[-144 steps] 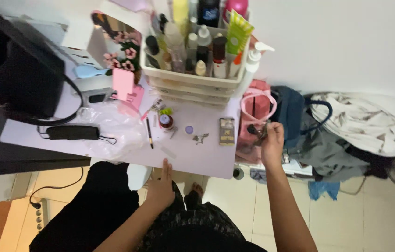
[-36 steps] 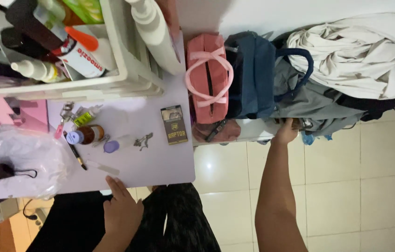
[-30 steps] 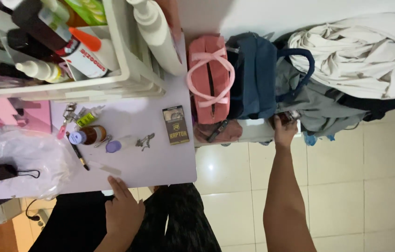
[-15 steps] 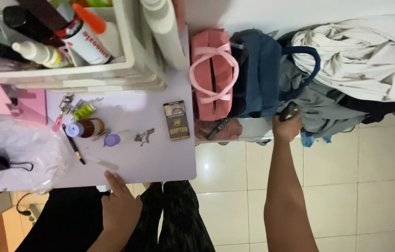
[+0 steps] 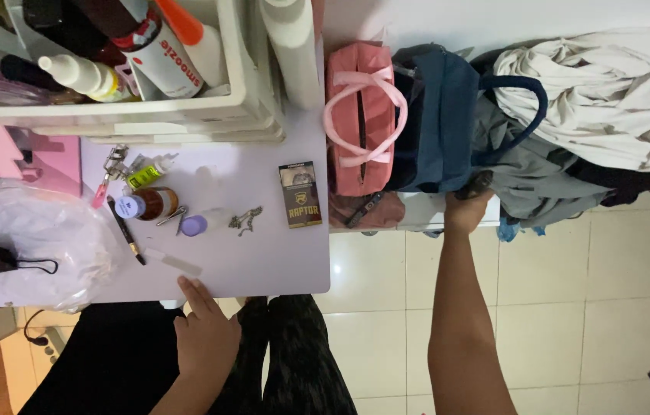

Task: The recorder is searching through a bag and organizing items on a vanity desk.

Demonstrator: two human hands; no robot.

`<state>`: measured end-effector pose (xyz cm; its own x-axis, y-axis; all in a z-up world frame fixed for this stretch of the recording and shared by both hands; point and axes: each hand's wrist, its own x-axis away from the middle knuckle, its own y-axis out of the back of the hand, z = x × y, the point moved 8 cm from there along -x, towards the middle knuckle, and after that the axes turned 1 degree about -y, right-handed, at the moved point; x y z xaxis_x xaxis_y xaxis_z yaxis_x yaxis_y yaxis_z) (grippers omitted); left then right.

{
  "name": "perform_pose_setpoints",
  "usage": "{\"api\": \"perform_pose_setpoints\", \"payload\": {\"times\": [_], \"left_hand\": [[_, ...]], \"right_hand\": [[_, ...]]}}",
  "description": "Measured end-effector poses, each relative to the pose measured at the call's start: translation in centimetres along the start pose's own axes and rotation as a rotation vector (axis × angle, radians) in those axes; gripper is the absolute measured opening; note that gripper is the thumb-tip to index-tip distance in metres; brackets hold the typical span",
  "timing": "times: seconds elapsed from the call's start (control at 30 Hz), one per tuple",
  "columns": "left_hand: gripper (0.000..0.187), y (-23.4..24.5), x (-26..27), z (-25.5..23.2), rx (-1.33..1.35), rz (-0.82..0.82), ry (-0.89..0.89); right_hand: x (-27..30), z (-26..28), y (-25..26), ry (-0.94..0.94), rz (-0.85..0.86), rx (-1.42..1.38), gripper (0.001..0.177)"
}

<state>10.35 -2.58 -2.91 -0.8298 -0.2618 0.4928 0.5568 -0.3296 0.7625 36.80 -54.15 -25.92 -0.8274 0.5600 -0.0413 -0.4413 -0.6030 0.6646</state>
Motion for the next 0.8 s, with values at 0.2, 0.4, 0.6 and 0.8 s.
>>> {"api": "perform_pose_setpoints", "payload": {"times": [0.2,0.4,0.6,0.8], "left_hand": [[0.097,-0.4,0.1,0.0,0.048,-0.015,0.033],[0.095,0.2,-0.1,0.2,0.025,0.048,-0.005],[0.091,0.9,-0.4,1.5,0.142,0.120,0.042],[0.061,4.3,1.0,-0.1,0.473,0.378,-0.056]], "right_hand": [[2.2,3.0,1.8,-0.019,-0.048,0.308,0.071],[3.4,-1.1,3.1,-0.061,-0.003,0.135,0.063],[10.8,-4.5,6.1,-0.619,0.287,-0.488,0.055],[19.2,4.3,6.2,-0.527,1.025,-0.633,0.062]]}}
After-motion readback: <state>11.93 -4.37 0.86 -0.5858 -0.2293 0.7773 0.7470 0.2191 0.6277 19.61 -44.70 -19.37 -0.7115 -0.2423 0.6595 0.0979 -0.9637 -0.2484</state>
